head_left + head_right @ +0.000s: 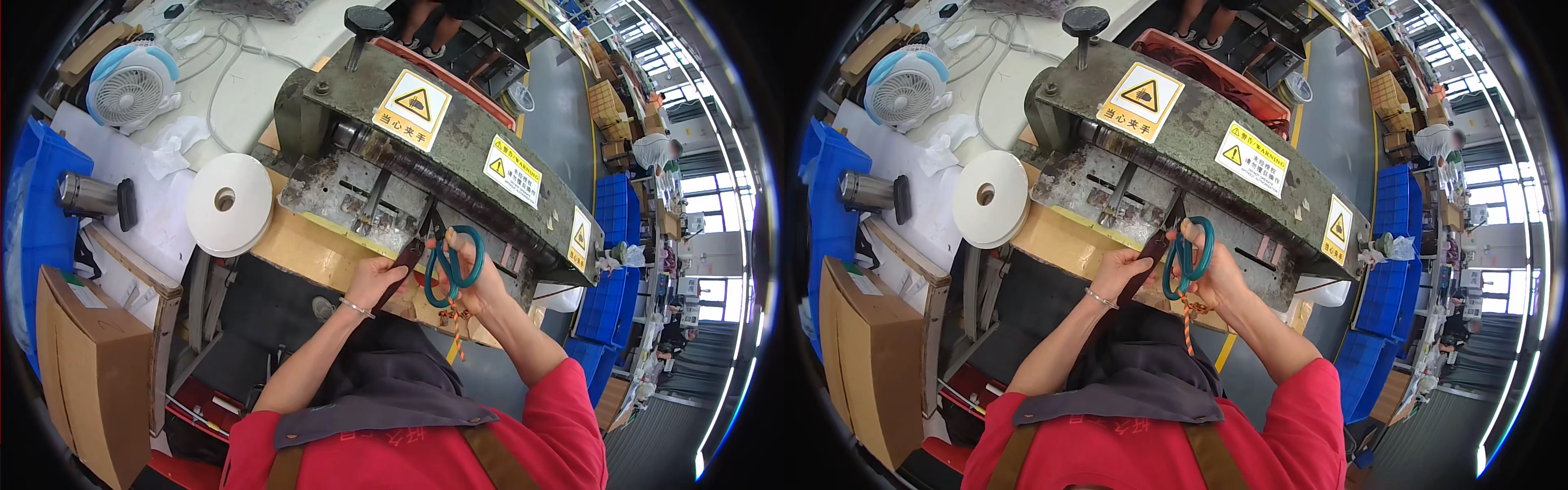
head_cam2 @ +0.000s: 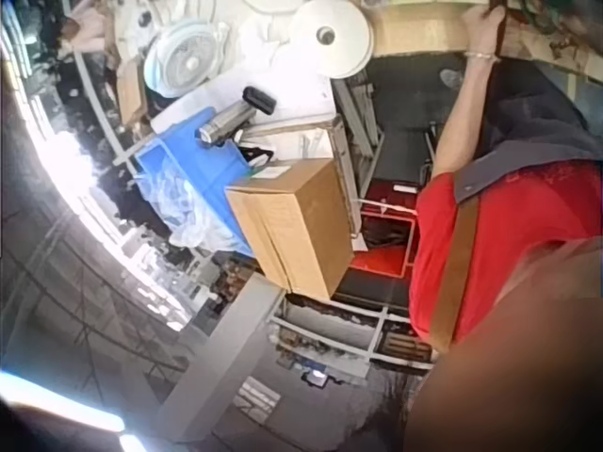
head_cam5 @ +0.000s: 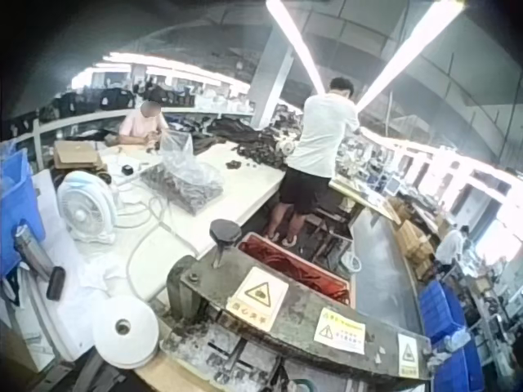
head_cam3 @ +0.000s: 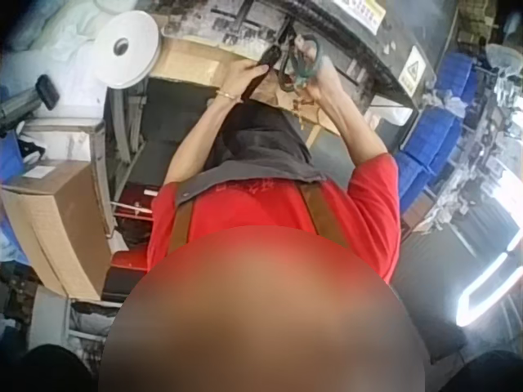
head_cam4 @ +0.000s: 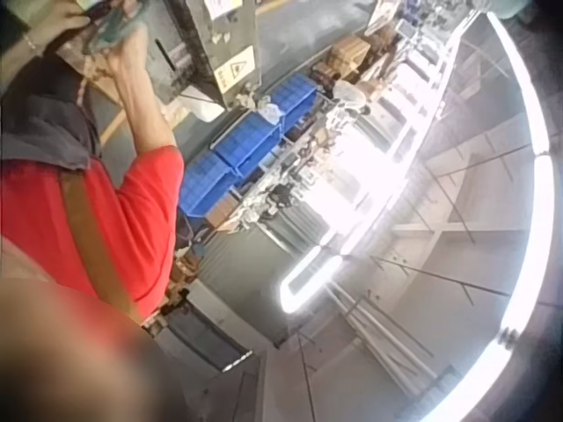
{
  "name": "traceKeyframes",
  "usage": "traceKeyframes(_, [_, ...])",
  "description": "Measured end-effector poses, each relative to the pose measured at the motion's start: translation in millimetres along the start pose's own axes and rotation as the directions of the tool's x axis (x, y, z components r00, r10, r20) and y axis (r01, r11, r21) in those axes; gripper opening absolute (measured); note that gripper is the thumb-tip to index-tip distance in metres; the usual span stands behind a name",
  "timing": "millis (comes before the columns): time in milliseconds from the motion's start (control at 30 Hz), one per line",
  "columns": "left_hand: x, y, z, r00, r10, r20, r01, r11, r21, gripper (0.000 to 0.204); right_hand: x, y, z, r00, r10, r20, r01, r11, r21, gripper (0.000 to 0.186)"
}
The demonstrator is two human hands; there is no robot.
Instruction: The recorder is cutting and preparing leather straps at a workshop bench using scissors and adhesive tape.
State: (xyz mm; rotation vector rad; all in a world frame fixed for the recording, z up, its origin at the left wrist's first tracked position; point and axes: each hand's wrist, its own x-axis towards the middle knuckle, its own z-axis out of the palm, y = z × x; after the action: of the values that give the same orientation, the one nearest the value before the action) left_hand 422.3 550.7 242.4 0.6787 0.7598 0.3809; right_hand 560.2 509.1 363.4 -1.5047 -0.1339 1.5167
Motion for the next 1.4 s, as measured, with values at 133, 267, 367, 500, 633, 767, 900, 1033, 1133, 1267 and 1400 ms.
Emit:
traceKeyframes(133, [2, 3, 3, 0.999, -0.035, -0.028, 0.034, 0.999, -0.021, 0.018, 0, 1, 6, 0.998, -0.06, -0.029, 0.06, 0.998, -0.019, 0.048])
traceKeyframes(267, [2, 2, 5, 0.998, -0.039, -0.04, 0.036, 0.997, -0.071, 0.018, -5, 1, 1, 1.0, -0.002, 0.015, 0.002, 1.0, 0.003, 0.048])
traceKeyframes(367, [2, 1, 4, 0.998, -0.035, -0.055, 0.032, 0.997, -0.065, 0.018, -3, -2, 3, 1.0, 0.012, -0.023, -0.011, 1.0, 0.016, 0.048])
traceKeyframes(500, [4, -1, 1, 0.999, 0.019, -0.028, -0.02, 1.0, -0.02, 0.017, 1, -4, 3, 1.0, -0.017, 0.0, 0.017, 1.0, -0.002, 0.048])
traceKeyframes(633, [3, 1, 5, 0.999, -0.011, -0.046, 0.009, 1.0, -0.03, 0.017, -1, 1, 1, 0.999, -0.05, 0.018, 0.05, 0.998, -0.027, 0.049])
traceKeyframes(767, [1, 2, 7, 0.998, -0.006, -0.061, 0.003, 0.998, -0.056, 0.017, -6, 0, 4, 1.0, 0.006, -0.031, -0.007, 1.0, -0.023, 0.05])
traceKeyframes(900, [2, 0, 5, 0.998, 0.021, -0.052, -0.024, 0.999, -0.044, 0.017, 0, -4, 2, 1.0, -0.003, -0.023, 0.003, 1.0, -0.018, 0.051])
traceKeyframes(1033, [3, 0, 4, 0.999, 0.017, -0.051, -0.018, 0.999, -0.03, 0.018, 0, -2, 2, 0.999, -0.047, 0.001, 0.047, 0.998, -0.038, 0.051])
traceKeyframes(1133, [3, 1, 6, 0.998, 0.022, -0.061, -0.023, 1.0, -0.019, 0.018, 1, 0, -1, 0.999, -0.05, -0.005, 0.049, 0.997, -0.063, 0.051])
traceKeyframes(1267, [3, -2, 8, 0.996, 0.022, -0.09, -0.023, 1.0, -0.009, 0.019, 4, -1, 0, 0.998, -0.067, 0.001, 0.067, 0.996, -0.064, 0.049])
traceKeyframes(1400, [3, -1, 9, 0.994, 0.038, -0.101, -0.042, 0.999, -0.034, 0.021, 1, 2, -1, 0.998, -0.067, 0.014, 0.068, 0.994, -0.083, 0.048])
